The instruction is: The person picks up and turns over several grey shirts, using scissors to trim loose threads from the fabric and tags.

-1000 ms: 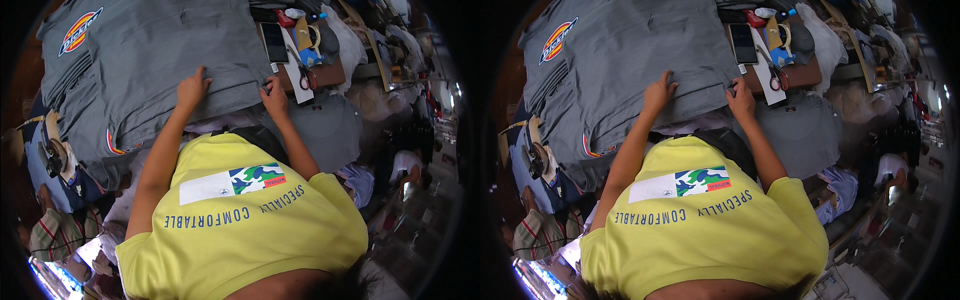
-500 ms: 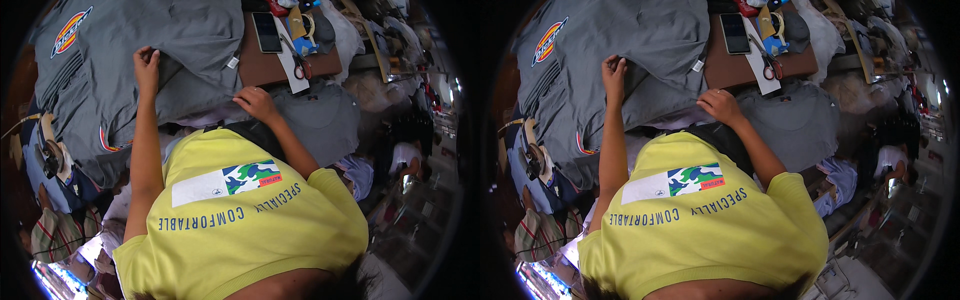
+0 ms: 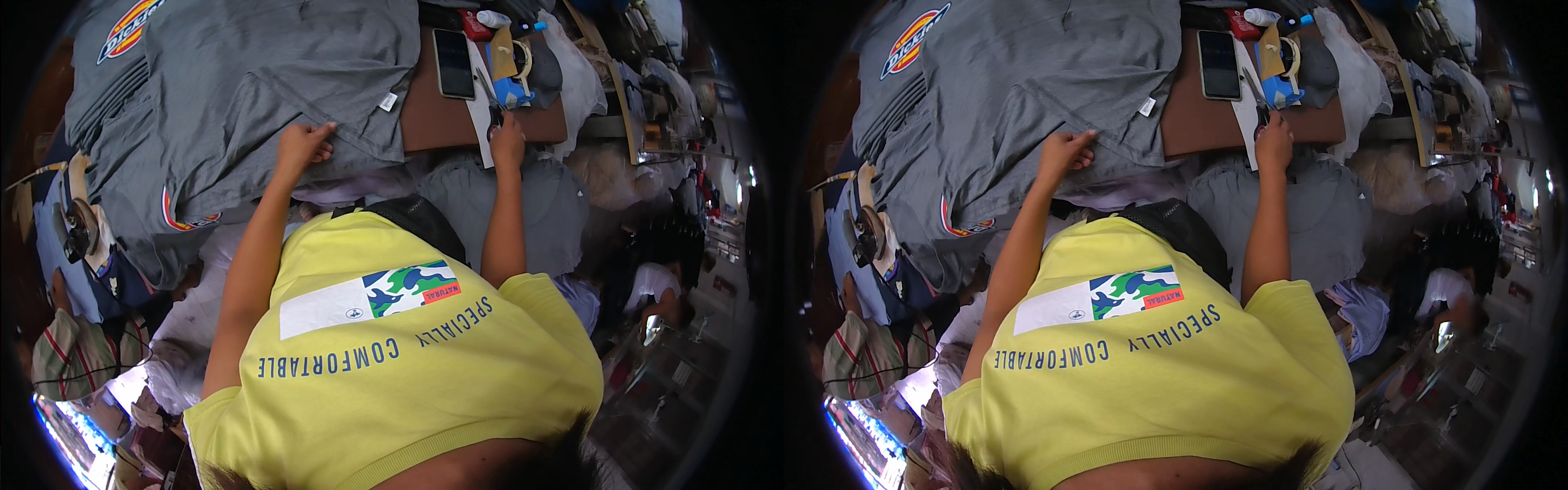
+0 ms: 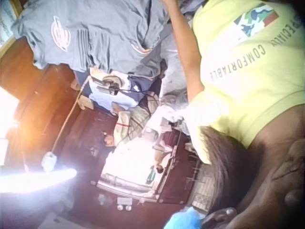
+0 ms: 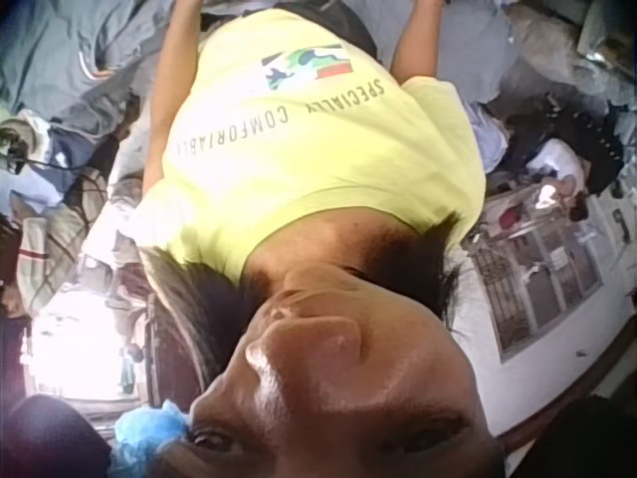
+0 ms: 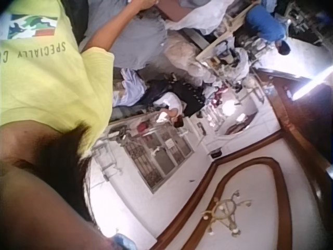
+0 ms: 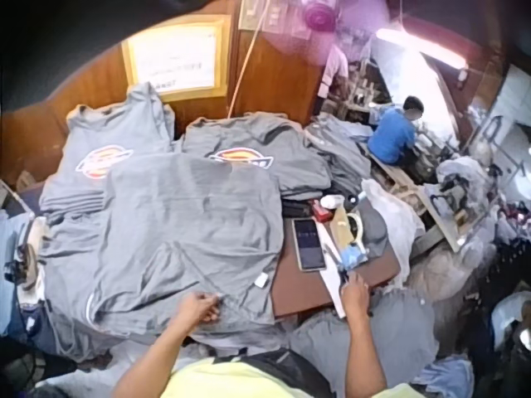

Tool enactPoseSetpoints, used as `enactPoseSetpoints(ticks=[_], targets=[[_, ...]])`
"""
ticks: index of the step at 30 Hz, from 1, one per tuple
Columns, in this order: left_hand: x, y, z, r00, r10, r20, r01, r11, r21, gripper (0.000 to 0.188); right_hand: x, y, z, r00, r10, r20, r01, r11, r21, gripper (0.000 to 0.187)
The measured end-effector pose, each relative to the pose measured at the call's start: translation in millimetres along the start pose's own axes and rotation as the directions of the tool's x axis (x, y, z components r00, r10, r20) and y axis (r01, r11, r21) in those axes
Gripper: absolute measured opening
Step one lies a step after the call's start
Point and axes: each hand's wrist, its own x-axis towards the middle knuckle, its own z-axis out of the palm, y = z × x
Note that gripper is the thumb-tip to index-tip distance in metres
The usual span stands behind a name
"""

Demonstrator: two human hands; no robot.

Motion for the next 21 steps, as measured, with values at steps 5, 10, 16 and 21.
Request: enactPoseSetpoints(ticks=[5,10,16,21], targets=[[12.2,-2.0,16.9,0.905,0.391,-0.169,-0.192,0.729,0.657,0.031,9.4,-4.7,-21.5,0.988,0.119,0.095,-0.128,0.987,0.094,0.034],[5.7,-0.9,29.3,0.901,0.388,-0.194,-0.376,0.921,0.101,0.027,-9.2,-8.6,-21.8,0.984,0.081,0.16,-0.162,0.781,0.603,0.041],[5.4,-14.6,47.2,0.998,-0.018,0.058,0.057,0.612,-0.789,0.024,-50.7,-67.3,-21.3,0.905,-0.201,0.376,-0.275,0.398,0.875,0.043],[1.4,-8.8,47.8,0.998,0.003,0.057,0.041,0.67,-0.741,0.025,-65.5,-93.2,-24.8,0.801,-0.426,0.421,-0.302,0.32,0.898,0.048]])
